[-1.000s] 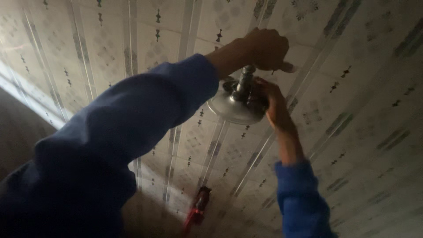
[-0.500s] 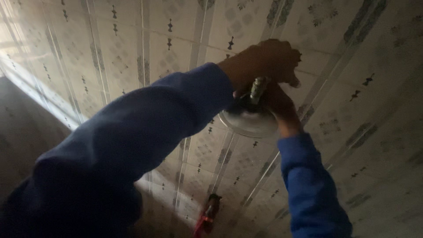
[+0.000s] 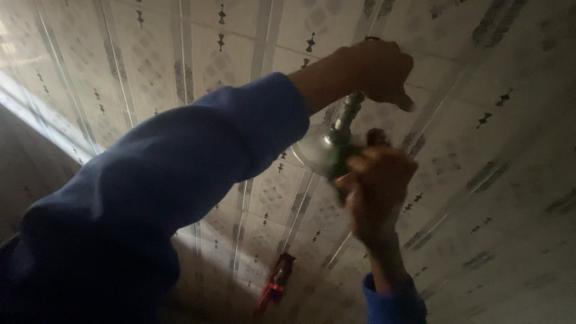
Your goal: The person cleans a ceiling-mounted light fixture using a cloth. They repeatedly wipe the glass cover and the metal stem of the fixture with a patterned cloth.
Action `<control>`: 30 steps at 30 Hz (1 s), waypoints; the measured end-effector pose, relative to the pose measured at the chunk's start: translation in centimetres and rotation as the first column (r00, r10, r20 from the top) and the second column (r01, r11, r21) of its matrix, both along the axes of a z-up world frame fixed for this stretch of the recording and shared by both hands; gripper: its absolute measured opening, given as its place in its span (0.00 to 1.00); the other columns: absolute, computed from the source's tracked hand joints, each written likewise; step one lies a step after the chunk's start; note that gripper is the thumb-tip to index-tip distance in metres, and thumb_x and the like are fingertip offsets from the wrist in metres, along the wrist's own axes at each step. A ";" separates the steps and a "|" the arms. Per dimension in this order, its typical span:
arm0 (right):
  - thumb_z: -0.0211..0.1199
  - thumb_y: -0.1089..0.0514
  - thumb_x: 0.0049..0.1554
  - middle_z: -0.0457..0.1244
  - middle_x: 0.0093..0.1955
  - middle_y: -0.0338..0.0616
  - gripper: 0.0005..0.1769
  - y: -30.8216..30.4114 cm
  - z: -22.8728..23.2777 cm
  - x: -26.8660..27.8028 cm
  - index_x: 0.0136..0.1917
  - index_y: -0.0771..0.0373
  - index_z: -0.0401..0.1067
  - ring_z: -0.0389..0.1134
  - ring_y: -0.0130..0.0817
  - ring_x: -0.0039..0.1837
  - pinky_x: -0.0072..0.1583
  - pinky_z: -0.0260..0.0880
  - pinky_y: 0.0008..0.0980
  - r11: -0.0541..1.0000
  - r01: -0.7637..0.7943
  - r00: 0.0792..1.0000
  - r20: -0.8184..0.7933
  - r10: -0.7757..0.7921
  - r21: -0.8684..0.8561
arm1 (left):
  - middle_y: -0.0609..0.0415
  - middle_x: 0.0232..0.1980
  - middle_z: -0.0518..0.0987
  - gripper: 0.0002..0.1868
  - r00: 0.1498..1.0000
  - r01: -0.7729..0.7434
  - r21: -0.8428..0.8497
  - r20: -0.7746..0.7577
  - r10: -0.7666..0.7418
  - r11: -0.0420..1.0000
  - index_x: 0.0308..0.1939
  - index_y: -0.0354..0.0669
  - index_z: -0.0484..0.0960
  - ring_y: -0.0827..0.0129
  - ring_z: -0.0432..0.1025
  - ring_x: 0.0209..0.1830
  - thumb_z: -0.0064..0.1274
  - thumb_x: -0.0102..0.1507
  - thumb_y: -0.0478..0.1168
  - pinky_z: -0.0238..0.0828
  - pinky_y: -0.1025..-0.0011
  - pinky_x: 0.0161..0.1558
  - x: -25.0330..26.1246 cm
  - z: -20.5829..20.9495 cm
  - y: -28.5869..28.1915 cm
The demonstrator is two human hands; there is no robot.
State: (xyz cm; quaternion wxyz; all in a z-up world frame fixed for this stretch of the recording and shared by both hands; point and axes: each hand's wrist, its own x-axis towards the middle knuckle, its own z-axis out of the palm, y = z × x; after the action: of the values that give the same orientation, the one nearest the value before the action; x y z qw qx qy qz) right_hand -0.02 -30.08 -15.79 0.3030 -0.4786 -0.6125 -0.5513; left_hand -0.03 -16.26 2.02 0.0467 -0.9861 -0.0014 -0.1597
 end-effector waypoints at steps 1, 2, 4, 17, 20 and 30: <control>0.54 0.52 0.71 0.62 0.51 0.44 0.08 0.2 0.4 -1.1 0.50 0.54 0.68 0.62 0.41 0.58 0.65 0.59 0.50 0.998 0.056 0.995 0.088 -0.056 -0.004 | 0.48 0.42 0.84 0.35 0.999 -0.010 -0.007 -0.031 0.010 1.000 0.48 0.37 0.83 0.60 0.81 0.42 0.51 0.65 0.69 0.79 0.56 0.50 0.0 0.1 0.0; 0.54 0.52 0.69 0.62 0.51 0.44 0.08 0.6 0.7 -2.2 0.50 0.55 0.68 0.62 0.41 0.57 0.64 0.60 0.49 0.998 0.059 0.996 0.063 -0.056 -0.038 | 0.48 0.40 0.84 0.35 1.000 0.007 -0.004 -0.021 -0.008 1.000 0.47 0.38 0.83 0.60 0.81 0.40 0.52 0.64 0.70 0.79 0.56 0.49 0.0 0.1 0.1; 0.55 0.52 0.66 0.63 0.52 0.45 0.08 1.5 1.0 -4.0 0.52 0.58 0.68 0.62 0.40 0.56 0.63 0.61 0.48 0.992 0.064 0.998 0.014 -0.063 -0.107 | 0.49 0.36 0.83 0.35 0.999 0.045 0.003 0.000 -0.045 0.999 0.46 0.39 0.81 0.61 0.81 0.37 0.54 0.63 0.71 0.80 0.56 0.47 0.1 0.1 0.1; 0.68 0.48 0.59 0.68 0.56 0.46 0.13 5.4 4.4 -7.2 0.50 0.59 0.76 0.65 0.44 0.67 0.72 0.61 0.56 0.673 0.439 0.898 0.268 -0.349 -0.595 | 0.44 0.43 0.83 0.40 1.000 0.030 0.202 -0.006 -0.029 0.979 0.52 0.35 0.84 0.52 0.78 0.45 0.50 0.67 0.72 0.75 0.49 0.52 0.3 -0.2 0.1; 0.68 0.50 0.56 0.66 0.61 0.48 0.18 3.1 3.3 -7.3 0.57 0.60 0.76 0.65 0.44 0.65 0.66 0.64 0.51 0.856 0.279 0.958 0.185 -0.218 -0.436 | 0.43 0.43 0.82 0.37 1.000 0.006 0.037 0.013 -0.007 0.999 0.55 0.38 0.80 0.53 0.78 0.44 0.54 0.62 0.69 0.77 0.49 0.48 0.2 0.1 0.4; 0.48 0.51 0.72 0.67 0.61 0.46 0.14 -1.2 -0.5 0.6 0.60 0.58 0.70 0.68 0.41 0.64 0.67 0.69 0.44 0.971 -0.238 0.961 -0.154 0.231 -0.029 | 0.44 0.46 0.82 0.39 0.989 0.109 0.070 0.088 -0.115 0.992 0.54 0.37 0.78 0.52 0.76 0.46 0.58 0.60 0.70 0.74 0.51 0.50 0.8 0.1 0.9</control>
State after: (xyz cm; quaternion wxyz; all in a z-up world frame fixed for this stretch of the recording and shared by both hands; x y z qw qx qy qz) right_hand 0.60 -31.29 -16.29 0.3998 -0.4497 -0.6531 -0.4597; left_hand 0.76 -15.36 2.13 0.0697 -0.9742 0.0572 -0.2071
